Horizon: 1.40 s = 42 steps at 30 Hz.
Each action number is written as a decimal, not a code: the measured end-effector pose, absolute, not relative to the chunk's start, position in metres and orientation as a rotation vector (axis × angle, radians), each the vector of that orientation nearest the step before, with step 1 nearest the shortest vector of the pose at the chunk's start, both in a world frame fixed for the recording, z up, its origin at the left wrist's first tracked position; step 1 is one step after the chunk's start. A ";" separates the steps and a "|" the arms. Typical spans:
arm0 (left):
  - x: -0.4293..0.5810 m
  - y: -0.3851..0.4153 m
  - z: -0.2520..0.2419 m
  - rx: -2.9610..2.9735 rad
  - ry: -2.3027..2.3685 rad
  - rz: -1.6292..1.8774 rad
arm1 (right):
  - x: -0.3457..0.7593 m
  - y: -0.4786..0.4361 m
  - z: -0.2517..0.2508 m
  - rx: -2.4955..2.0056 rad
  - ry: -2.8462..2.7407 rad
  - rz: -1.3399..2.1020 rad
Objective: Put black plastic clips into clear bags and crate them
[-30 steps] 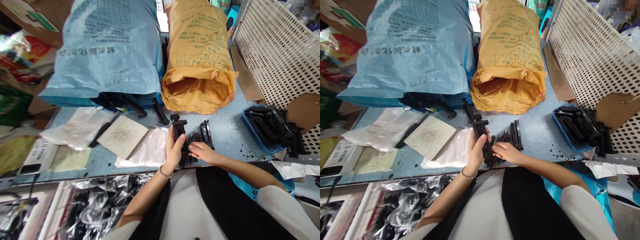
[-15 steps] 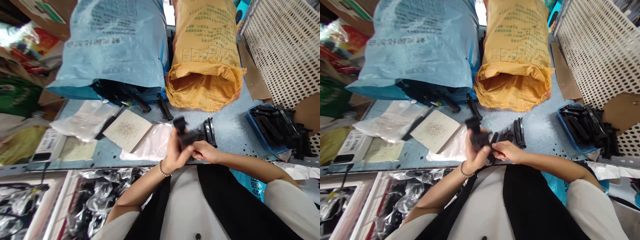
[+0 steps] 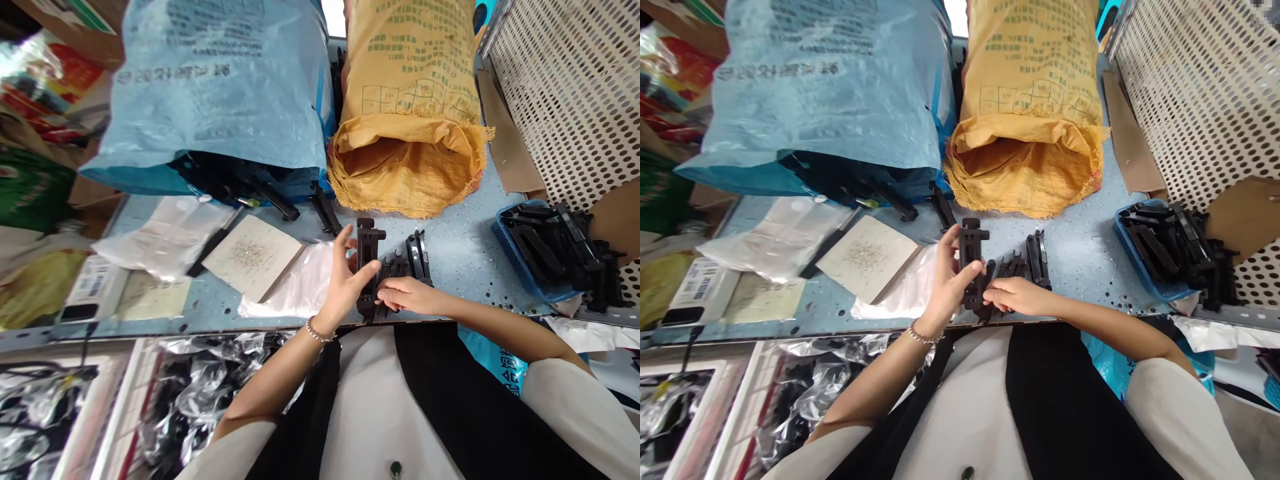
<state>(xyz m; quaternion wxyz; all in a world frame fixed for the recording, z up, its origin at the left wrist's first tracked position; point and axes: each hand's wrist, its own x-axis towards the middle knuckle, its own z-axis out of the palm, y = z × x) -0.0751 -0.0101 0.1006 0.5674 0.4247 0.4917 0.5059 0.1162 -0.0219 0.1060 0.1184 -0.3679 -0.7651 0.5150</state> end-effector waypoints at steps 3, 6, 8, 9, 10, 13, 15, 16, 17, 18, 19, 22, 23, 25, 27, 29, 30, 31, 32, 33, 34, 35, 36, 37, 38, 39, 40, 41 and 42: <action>-0.102 -0.003 0.068 1.024 1.385 1.084 | 0.139 -0.017 0.081 -1.315 -2.382 0.840; -0.108 -0.008 0.033 1.108 1.565 0.937 | 0.165 -0.017 0.055 -1.527 -2.427 0.498; -0.092 -0.017 0.015 1.231 1.556 0.940 | 0.177 -0.019 0.043 -1.607 -2.441 0.501; -0.080 -0.021 0.009 1.303 1.536 0.964 | 0.182 -0.019 0.039 -1.632 -2.439 0.506; -0.067 -0.024 0.006 1.377 1.515 0.983 | 0.186 -0.019 0.037 -1.649 -2.433 0.497; -0.039 -0.012 0.012 1.613 1.439 0.979 | 0.197 -0.014 0.038 -1.689 -2.407 0.458; -0.043 0.015 0.026 1.738 1.471 1.009 | 0.207 -0.009 0.040 -1.688 -2.372 0.512; -0.052 0.034 0.035 1.763 1.549 1.037 | 0.211 -0.007 0.041 -1.682 -2.339 0.552; -0.063 0.054 0.043 1.744 1.678 1.068 | 0.214 -0.006 0.041 -1.672 -2.299 0.586; -0.077 0.075 0.051 1.670 1.829 1.081 | 0.217 -0.004 0.040 -1.658 -2.254 0.600; -0.091 0.094 0.059 1.551 1.945 1.065 | 0.218 -0.004 0.040 -1.640 -2.207 0.592; -0.121 0.130 0.079 1.108 1.872 1.020 | 0.211 -0.005 0.042 -1.546 -2.054 0.533; -0.124 0.131 0.086 1.017 1.758 1.020 | 0.206 -0.006 0.045 -1.505 -1.996 0.548; -0.120 0.116 0.098 0.962 1.518 1.013 | 0.193 -0.008 0.053 -1.412 -1.853 0.689; -0.105 0.084 0.105 0.960 1.287 0.931 | 0.178 -0.007 0.063 -1.279 -1.680 0.962; -0.087 0.046 0.104 0.742 0.940 0.751 | 0.163 -0.001 0.074 -1.114 -1.521 1.232; -0.078 0.029 0.102 0.678 0.841 0.704 | 0.157 0.003 0.079 -1.061 -1.468 1.299; -0.070 0.014 0.099 0.652 0.780 0.680 | 0.152 0.008 0.084 -1.044 -1.438 1.320; -0.062 0.001 0.097 0.644 0.755 0.652 | 0.148 0.011 0.088 -1.056 -1.426 1.306; -0.056 -0.007 0.095 0.651 0.763 0.648 | 0.145 0.014 0.092 -1.089 -1.422 1.272; -0.052 -0.013 0.093 0.676 0.800 0.669 | 0.143 0.015 0.095 -1.132 -1.422 1.231; -0.049 -0.015 0.092 0.720 0.864 0.715 | 0.141 0.015 0.098 -1.169 -1.428 1.195; -0.048 -0.016 0.092 0.784 0.947 0.782 | 0.139 0.014 0.100 -1.199 -1.432 1.162; -0.047 -0.015 0.091 0.867 1.027 0.847 | 0.137 0.012 0.101 -1.220 -1.438 1.131; -0.047 -0.014 0.092 0.956 1.090 0.891 | 0.136 0.009 0.103 -1.233 -1.456 1.104; -0.048 -0.012 0.092 1.029 1.126 0.899 | 0.135 0.007 0.104 -1.235 -1.489 1.080; -0.049 -0.011 0.093 1.068 1.132 0.877 | 0.135 0.005 0.106 -1.225 -1.542 1.052; -0.050 -0.011 0.094 1.070 1.109 0.838 | 0.136 0.003 0.108 -1.207 -1.617 1.003; -0.050 -0.011 0.096 1.047 1.071 0.804 | 0.138 0.002 0.110 -1.190 -1.710 0.923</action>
